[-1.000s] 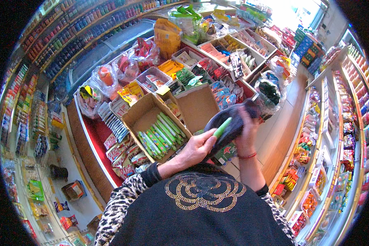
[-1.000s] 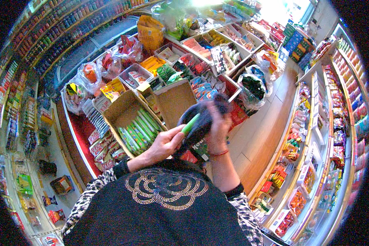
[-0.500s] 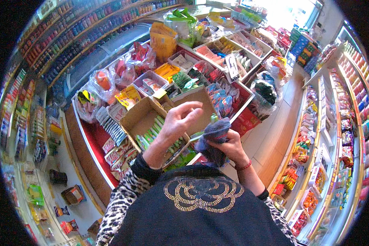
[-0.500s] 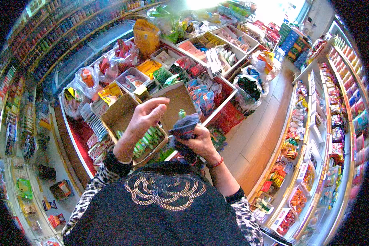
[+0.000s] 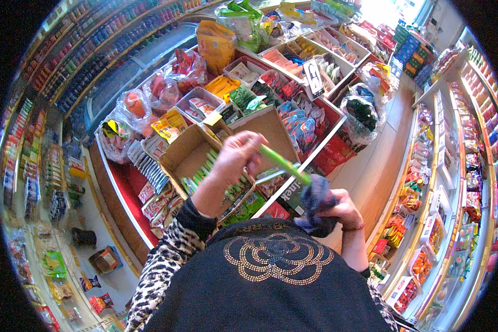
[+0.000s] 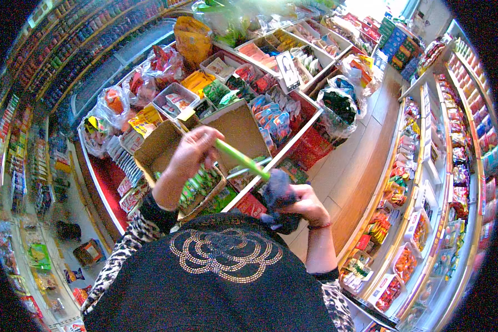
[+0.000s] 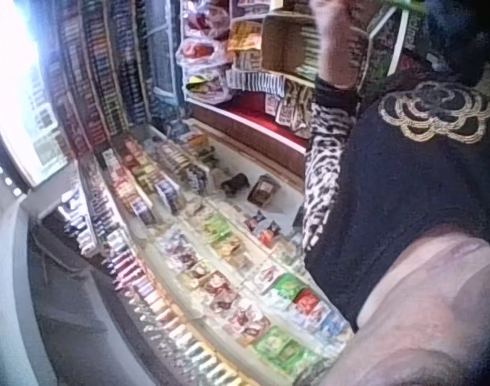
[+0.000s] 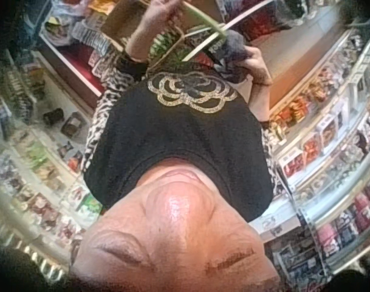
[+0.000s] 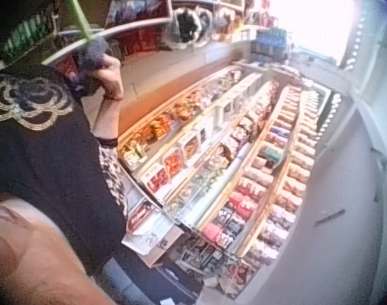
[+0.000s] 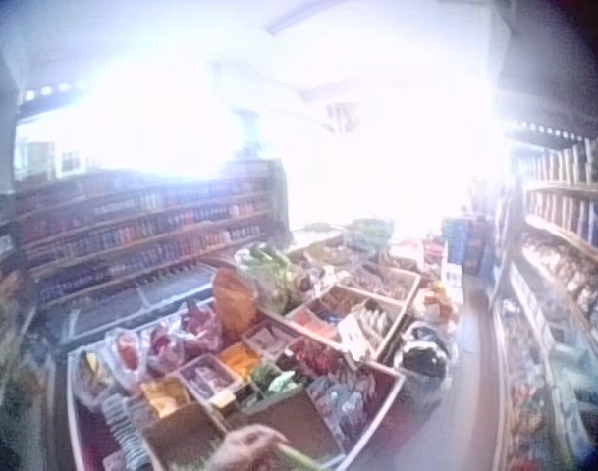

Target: The person wipes individually packaged snack sticks with a cloth in a convenience store. They pick up each snack from a cardboard box, wipe it with a dark cloth, and place it back into the box. The person also moves a white tray of snacks to a shelf and returns to continue wiping the remaining items.

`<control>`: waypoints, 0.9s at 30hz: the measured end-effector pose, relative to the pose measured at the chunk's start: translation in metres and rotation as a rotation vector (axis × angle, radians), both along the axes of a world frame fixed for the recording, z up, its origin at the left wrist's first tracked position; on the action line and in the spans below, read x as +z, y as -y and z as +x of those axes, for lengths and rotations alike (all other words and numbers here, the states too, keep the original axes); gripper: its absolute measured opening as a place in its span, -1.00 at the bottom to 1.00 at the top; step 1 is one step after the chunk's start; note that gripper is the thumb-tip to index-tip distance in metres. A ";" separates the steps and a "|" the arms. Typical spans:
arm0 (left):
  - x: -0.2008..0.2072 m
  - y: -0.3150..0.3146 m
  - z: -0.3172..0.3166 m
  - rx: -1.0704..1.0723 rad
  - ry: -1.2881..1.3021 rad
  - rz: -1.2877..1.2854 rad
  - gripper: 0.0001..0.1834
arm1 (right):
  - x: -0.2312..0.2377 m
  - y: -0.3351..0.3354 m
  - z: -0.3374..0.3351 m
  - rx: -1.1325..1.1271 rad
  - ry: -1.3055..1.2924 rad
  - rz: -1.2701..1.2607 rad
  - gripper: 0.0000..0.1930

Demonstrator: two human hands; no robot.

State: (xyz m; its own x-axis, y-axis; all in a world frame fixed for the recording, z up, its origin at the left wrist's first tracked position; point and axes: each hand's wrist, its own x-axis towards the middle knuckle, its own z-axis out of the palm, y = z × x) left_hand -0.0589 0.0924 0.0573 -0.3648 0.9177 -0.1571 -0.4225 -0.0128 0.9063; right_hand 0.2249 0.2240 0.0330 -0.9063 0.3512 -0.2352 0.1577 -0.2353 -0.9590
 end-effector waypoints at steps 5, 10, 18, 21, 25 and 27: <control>-0.074 -0.040 -0.061 0.010 -0.274 -0.052 -0.86 | -0.022 -0.008 0.044 -0.449 -0.165 -0.275 -0.73; -0.175 -0.075 -0.043 0.139 -0.987 -0.500 -0.82 | -0.036 -0.010 0.055 -0.465 -0.095 -0.293 -0.73; -0.211 -0.083 -0.014 -0.228 -1.612 -0.757 -0.59 | -0.036 -0.009 0.050 -0.428 -0.031 -0.293 -0.73; -0.193 -0.080 -0.021 -0.159 -1.545 -0.496 -0.59 | -0.033 -0.008 0.046 -0.429 -0.030 -0.287 -0.74; -0.170 -0.039 -0.049 0.248 -1.122 -0.263 -0.78 | -0.032 -0.006 0.038 -0.375 -0.028 -0.271 -0.73; -0.167 0.003 -0.067 0.364 -0.906 -0.400 -0.78 | -0.034 -0.005 0.031 -0.365 -0.039 -0.225 -0.72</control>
State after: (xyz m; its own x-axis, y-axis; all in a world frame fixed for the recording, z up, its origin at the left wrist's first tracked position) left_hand -0.1255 0.0893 -0.1101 -0.7401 0.6710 0.0449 0.3837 0.3664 0.8476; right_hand 0.2563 0.2288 -0.0010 -0.7418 0.5942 -0.3109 -0.0101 -0.4734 -0.8808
